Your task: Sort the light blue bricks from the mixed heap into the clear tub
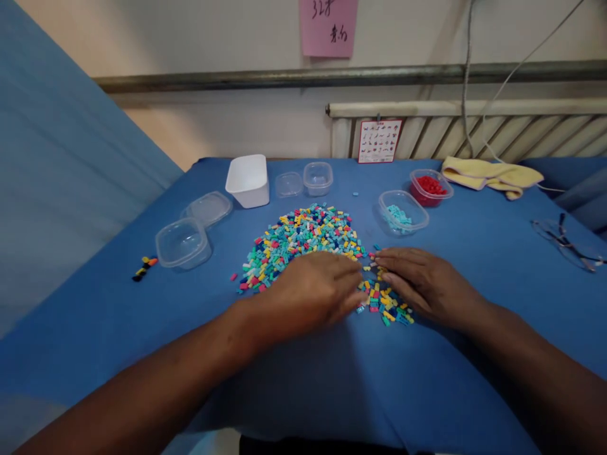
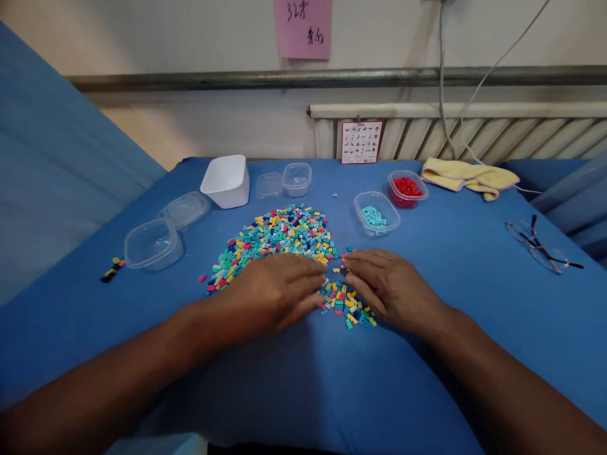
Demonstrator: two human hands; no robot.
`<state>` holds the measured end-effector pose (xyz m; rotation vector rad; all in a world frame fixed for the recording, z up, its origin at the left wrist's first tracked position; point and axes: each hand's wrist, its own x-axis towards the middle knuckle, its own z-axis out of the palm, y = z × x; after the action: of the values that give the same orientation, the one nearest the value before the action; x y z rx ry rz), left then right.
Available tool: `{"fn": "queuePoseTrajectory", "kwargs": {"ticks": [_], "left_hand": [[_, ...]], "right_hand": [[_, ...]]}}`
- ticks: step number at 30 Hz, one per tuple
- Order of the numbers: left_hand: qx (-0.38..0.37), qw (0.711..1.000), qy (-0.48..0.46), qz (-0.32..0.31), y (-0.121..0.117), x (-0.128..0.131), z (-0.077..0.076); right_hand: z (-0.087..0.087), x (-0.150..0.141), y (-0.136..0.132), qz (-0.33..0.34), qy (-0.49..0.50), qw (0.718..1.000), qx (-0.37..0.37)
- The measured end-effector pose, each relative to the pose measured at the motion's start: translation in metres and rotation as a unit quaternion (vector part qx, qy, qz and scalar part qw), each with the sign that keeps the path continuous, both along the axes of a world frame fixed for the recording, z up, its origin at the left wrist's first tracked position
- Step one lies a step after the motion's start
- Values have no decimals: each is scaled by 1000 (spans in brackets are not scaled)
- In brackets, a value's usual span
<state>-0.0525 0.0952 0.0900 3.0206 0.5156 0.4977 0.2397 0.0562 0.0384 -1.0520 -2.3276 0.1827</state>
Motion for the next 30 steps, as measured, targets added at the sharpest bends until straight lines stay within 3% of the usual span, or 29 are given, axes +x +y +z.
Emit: {"fn": "queuePoseTrajectory", "kwargs": {"ticks": [5,9,12,15,20,24,26,28,30], "left_hand": [[-34,985,88,146,96,29,16],[-28,970,148,189,167,79,7],[-24,964,190,187,197,110,-5],[-19,957,212,197,205,123,-11],[-14,956,228,184,186,105,-3],[-2,962,226,155,150,71,18],[-10,973,180,146,116,50,37],[-42,992,48,113,68,30,63],[-88,989,-68,98,13,13,87]], "right_hand": [[-5,-10,7,-28,105,993,-52],[-10,-6,12,-41,174,978,-111],[-12,-2,14,-40,204,970,-124],[-11,-1,15,-30,215,968,-126],[-9,-2,15,-25,202,971,-128],[-9,0,15,-35,185,975,-120],[-9,0,15,-40,183,976,-110],[-9,0,15,-44,183,977,-98],[-8,-1,15,-47,183,978,-85]]}}
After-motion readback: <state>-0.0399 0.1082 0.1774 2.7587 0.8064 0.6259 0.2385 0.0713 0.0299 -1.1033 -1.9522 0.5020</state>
